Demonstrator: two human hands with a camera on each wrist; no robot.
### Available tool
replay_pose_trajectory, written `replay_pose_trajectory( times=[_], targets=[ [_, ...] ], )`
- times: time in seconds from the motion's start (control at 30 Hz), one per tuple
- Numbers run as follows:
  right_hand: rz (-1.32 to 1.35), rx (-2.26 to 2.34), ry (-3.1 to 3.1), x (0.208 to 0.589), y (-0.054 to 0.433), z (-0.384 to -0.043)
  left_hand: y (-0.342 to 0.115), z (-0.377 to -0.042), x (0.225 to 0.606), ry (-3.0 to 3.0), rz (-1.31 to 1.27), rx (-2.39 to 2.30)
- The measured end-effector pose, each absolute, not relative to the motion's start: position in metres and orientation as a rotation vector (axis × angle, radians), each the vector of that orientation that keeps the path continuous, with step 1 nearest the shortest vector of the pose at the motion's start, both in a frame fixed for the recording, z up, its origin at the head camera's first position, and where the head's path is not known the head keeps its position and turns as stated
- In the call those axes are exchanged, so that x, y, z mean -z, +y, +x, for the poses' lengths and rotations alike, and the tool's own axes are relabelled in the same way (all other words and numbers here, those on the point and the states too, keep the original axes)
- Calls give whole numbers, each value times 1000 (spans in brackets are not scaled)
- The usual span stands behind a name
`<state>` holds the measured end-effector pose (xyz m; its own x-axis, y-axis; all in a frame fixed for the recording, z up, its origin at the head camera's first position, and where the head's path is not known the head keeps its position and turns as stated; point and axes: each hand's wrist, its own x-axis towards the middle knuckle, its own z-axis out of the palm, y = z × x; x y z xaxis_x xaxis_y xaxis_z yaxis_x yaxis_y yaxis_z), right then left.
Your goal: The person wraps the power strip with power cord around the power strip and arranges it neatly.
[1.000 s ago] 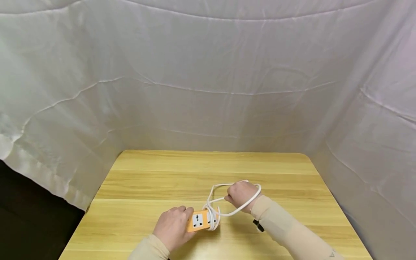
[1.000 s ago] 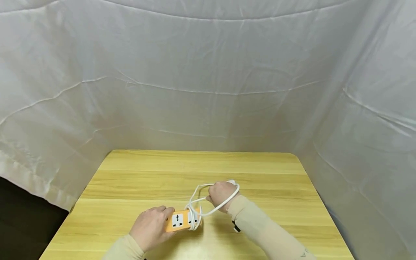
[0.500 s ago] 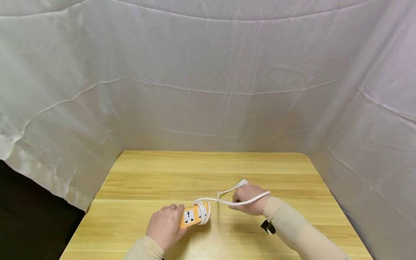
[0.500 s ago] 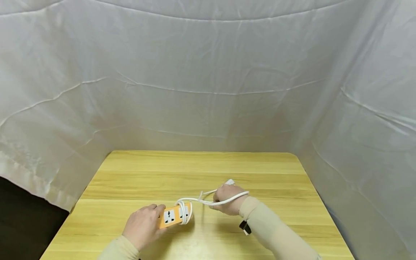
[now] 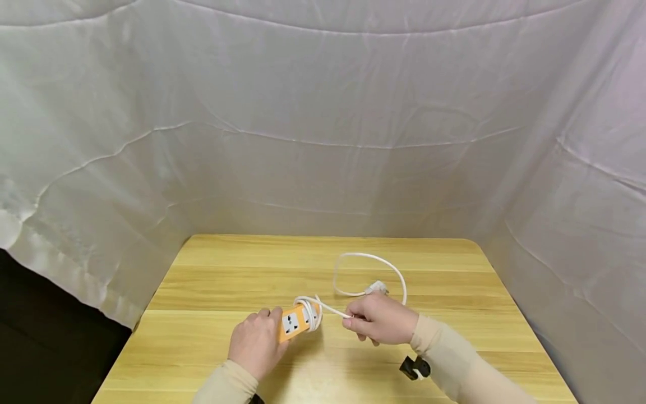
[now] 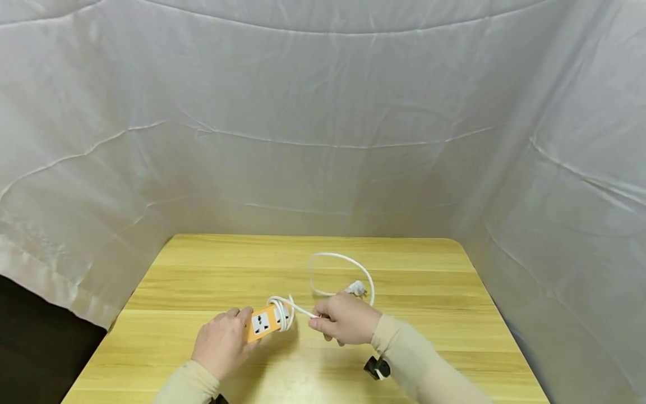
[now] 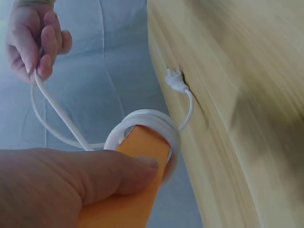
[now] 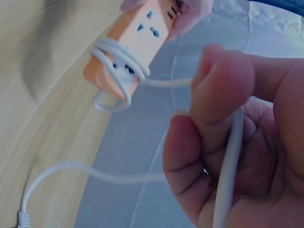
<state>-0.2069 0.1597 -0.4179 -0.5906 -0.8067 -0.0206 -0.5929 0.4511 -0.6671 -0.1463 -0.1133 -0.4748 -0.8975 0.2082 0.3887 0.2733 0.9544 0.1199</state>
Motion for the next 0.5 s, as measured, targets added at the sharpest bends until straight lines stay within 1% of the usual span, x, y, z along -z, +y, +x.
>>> replay_pose_trajectory(
  times=[0.3, 0.5],
  targets=[
    [-1284, 893, 2490, 405, 144, -188, -109, -155, 475, -2662, -335, 244],
    [-1354, 873, 2551, 405, 136, -177, -106, -163, 476, -2663, -327, 287]
  ],
)
